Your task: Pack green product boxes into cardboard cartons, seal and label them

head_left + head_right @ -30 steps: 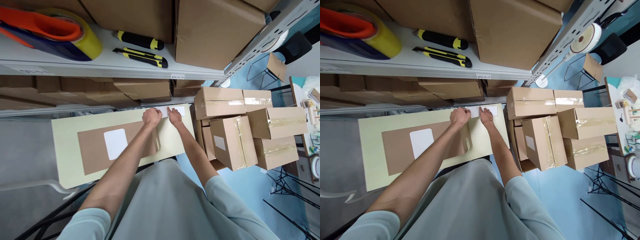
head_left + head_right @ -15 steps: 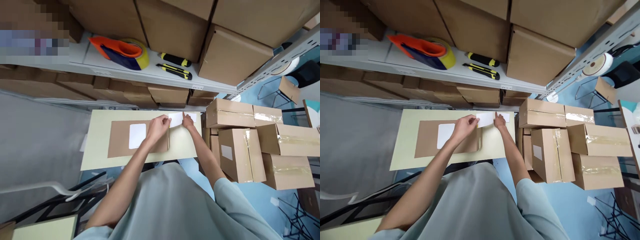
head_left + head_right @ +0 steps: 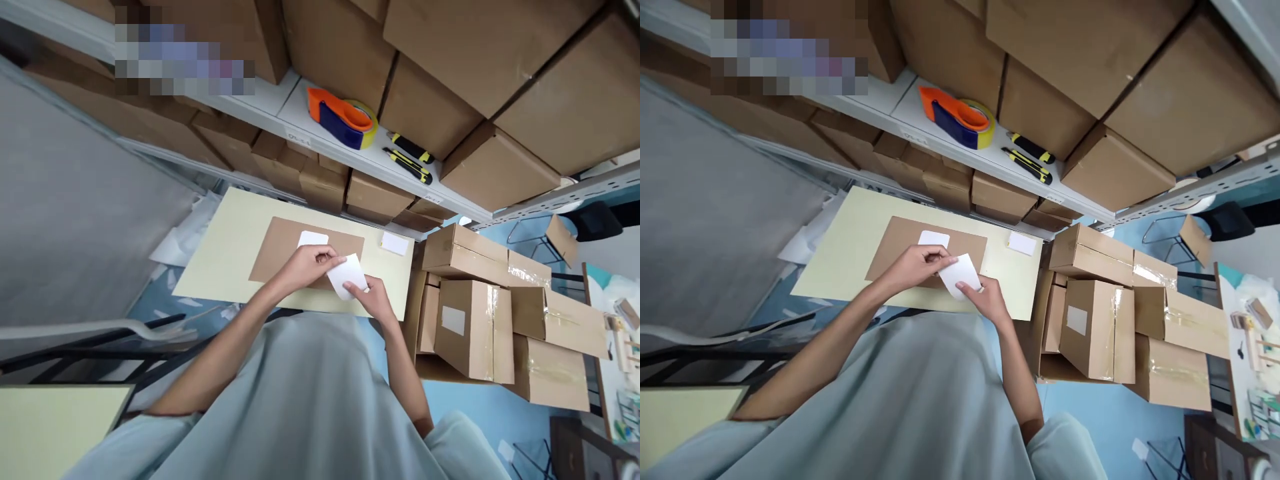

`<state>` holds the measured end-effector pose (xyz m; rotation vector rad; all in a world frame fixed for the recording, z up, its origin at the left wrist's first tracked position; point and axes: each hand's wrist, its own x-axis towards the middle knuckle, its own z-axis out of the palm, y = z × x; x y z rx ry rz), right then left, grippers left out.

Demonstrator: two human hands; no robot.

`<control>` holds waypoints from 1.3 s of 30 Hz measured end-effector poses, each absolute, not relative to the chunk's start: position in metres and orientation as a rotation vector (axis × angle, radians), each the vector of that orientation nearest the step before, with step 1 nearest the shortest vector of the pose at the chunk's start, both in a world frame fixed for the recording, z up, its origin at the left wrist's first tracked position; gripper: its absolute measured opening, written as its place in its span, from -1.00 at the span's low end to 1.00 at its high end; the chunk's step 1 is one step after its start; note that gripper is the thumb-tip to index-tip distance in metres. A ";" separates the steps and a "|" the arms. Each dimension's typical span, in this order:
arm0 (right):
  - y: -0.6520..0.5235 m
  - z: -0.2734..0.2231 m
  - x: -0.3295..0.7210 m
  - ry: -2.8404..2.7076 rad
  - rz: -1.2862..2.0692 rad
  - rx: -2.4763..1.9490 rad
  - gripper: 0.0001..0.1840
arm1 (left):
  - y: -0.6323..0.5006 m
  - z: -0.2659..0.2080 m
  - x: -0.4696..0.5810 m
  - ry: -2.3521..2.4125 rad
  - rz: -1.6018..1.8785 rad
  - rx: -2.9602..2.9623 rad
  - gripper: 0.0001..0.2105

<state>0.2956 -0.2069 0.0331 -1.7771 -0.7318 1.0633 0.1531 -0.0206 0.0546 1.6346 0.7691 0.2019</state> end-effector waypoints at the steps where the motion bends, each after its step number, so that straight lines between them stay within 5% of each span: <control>1: -0.202 0.039 0.287 -0.702 1.062 -1.775 -0.55 | -0.018 0.058 0.147 0.769 0.230 1.581 -0.47; 13: -0.151 0.089 0.217 -0.568 0.942 -1.823 -0.47 | 0.005 0.085 0.059 0.765 0.420 1.295 -0.47; 39: -0.075 0.089 0.112 -0.596 0.548 -1.874 -0.39 | 0.029 0.068 -0.047 0.579 0.243 1.256 -0.60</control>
